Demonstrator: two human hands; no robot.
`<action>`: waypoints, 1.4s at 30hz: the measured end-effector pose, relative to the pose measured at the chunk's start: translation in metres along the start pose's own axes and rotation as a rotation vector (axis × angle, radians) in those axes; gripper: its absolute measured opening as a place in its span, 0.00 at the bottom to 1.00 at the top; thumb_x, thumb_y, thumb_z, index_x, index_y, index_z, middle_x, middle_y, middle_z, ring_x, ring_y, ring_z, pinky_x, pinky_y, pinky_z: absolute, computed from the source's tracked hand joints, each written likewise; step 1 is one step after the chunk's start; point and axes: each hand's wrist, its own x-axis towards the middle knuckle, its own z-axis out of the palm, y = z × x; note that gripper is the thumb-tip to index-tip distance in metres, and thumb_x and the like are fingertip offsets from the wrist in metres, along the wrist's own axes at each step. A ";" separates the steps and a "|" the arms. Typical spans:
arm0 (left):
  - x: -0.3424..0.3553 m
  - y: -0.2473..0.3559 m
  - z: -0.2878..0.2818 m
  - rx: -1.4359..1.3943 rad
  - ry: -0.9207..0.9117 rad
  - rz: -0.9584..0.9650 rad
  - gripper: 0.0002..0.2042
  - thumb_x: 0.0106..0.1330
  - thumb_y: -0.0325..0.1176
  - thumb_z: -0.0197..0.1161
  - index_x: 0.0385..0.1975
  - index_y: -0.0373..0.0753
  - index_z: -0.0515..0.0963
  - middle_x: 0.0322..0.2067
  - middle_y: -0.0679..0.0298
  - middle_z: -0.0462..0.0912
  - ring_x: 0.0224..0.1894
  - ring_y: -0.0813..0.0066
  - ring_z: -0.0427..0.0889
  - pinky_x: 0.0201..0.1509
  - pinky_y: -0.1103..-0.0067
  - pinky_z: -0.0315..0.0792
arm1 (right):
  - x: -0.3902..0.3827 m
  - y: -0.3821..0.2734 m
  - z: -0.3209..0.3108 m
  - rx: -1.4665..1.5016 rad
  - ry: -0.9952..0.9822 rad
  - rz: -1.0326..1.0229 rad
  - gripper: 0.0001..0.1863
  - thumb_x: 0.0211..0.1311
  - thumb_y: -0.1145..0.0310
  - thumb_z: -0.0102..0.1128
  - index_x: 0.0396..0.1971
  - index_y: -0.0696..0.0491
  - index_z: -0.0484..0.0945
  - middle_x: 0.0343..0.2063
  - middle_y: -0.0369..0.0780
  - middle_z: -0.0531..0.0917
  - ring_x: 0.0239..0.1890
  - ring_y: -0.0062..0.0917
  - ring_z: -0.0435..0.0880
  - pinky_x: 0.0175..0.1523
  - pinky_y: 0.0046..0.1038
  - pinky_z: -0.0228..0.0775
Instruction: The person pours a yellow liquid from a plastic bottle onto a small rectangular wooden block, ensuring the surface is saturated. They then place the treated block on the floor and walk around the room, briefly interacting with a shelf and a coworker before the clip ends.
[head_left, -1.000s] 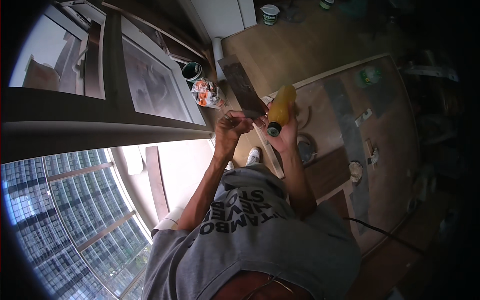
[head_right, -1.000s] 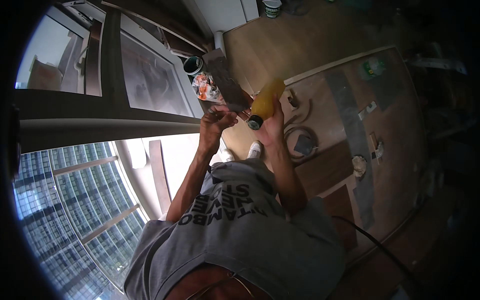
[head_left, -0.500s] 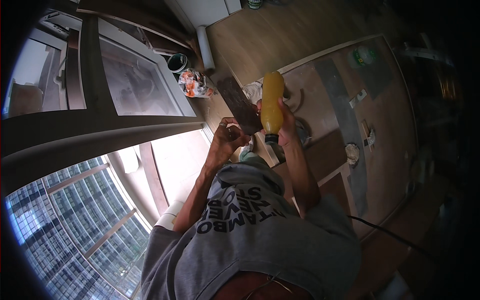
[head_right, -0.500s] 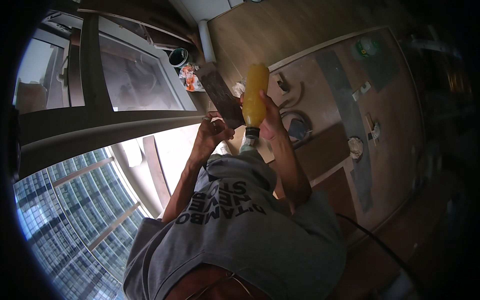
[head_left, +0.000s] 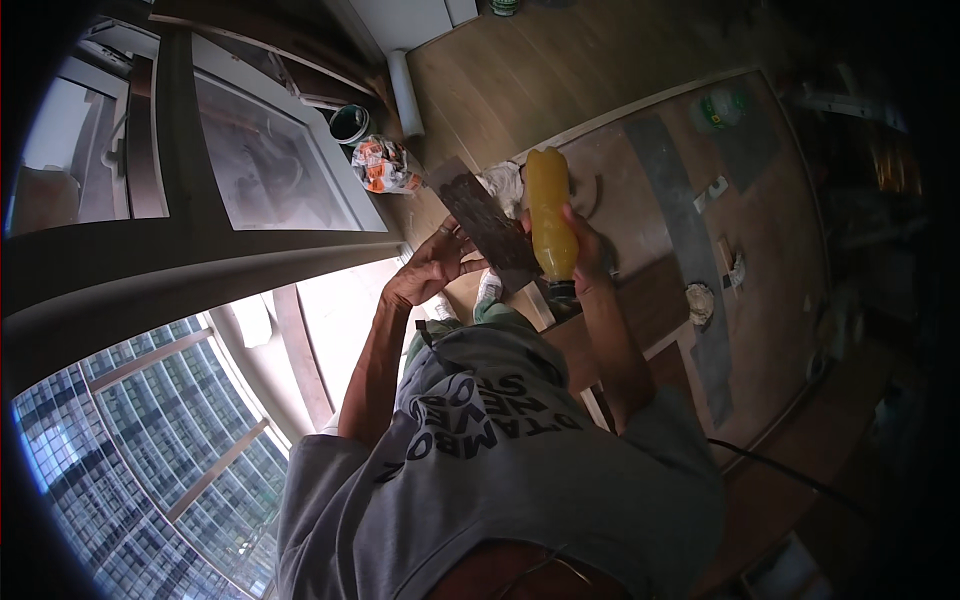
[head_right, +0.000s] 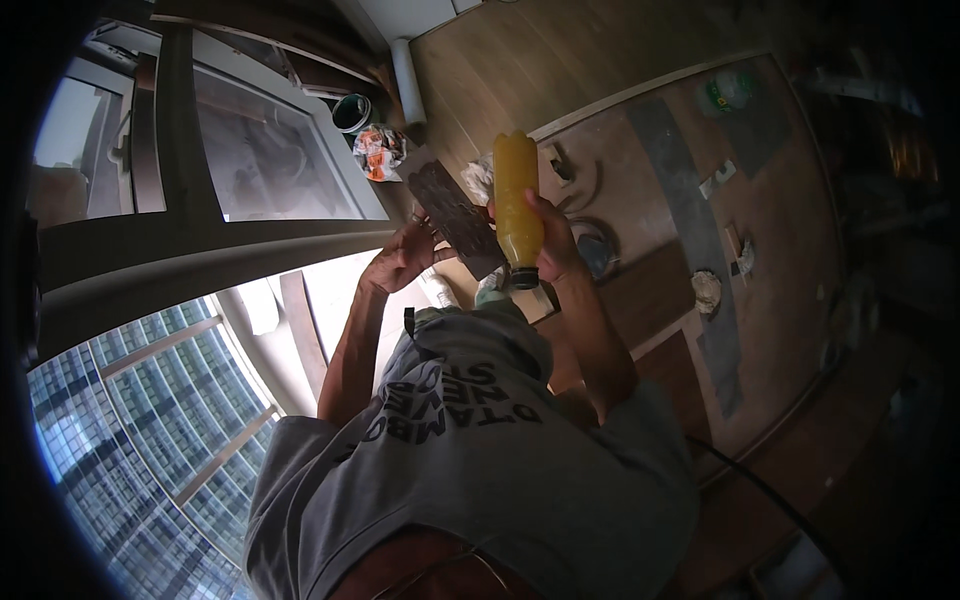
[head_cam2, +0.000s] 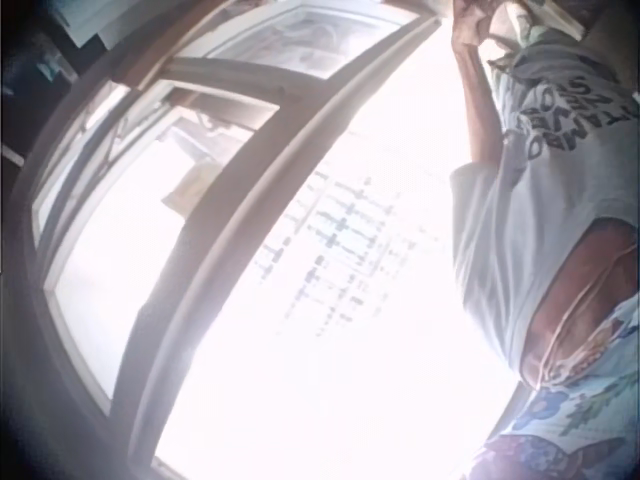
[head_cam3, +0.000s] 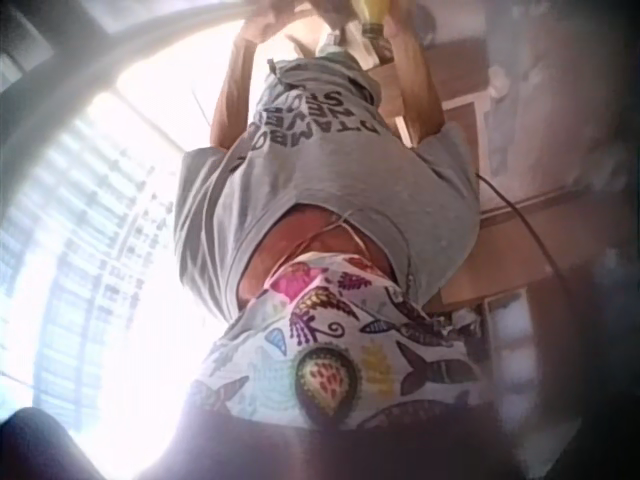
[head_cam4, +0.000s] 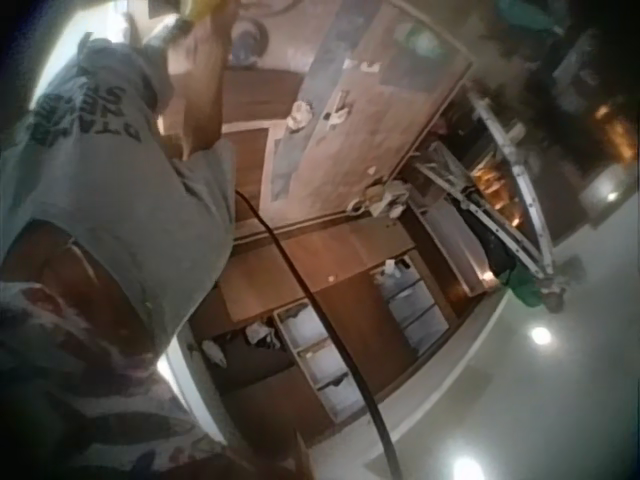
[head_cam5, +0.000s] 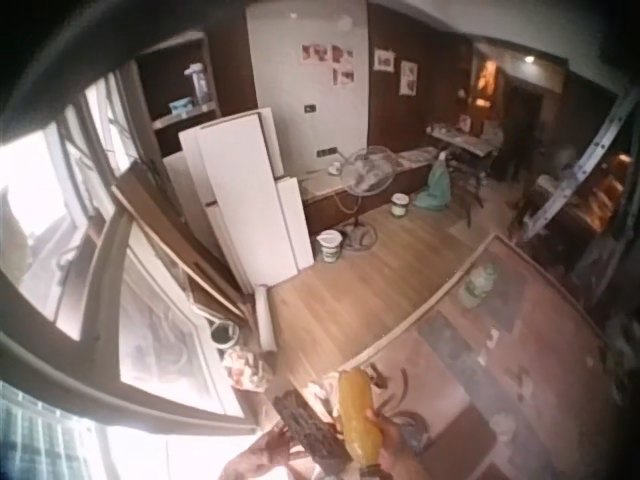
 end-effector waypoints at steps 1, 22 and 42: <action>0.006 -0.001 -0.006 -0.067 -0.058 0.022 0.55 0.39 0.50 0.77 0.65 0.40 0.48 0.61 0.57 0.58 0.63 0.61 0.59 0.65 0.63 0.59 | 0.002 0.000 0.002 0.015 -0.030 -0.011 0.23 0.66 0.52 0.45 0.46 0.58 0.68 0.35 0.39 0.75 0.32 0.17 0.77 0.35 0.18 0.71; 0.019 0.050 -0.017 -0.088 0.028 0.445 0.38 0.50 0.35 0.72 0.62 0.45 0.60 0.54 0.58 0.71 0.57 0.62 0.70 0.61 0.67 0.65 | -0.003 -0.036 0.040 0.094 -0.192 -0.056 0.24 0.64 0.49 0.46 0.47 0.55 0.68 0.43 0.43 0.76 0.45 0.31 0.76 0.49 0.35 0.71; 0.028 0.122 0.068 -0.007 -0.123 0.584 0.33 0.56 0.28 0.66 0.62 0.42 0.58 0.55 0.55 0.70 0.54 0.68 0.74 0.53 0.71 0.76 | -0.039 -0.125 0.201 -0.952 0.065 -0.911 0.24 0.58 0.65 0.60 0.50 0.59 0.65 0.44 0.48 0.76 0.49 0.32 0.76 0.55 0.33 0.68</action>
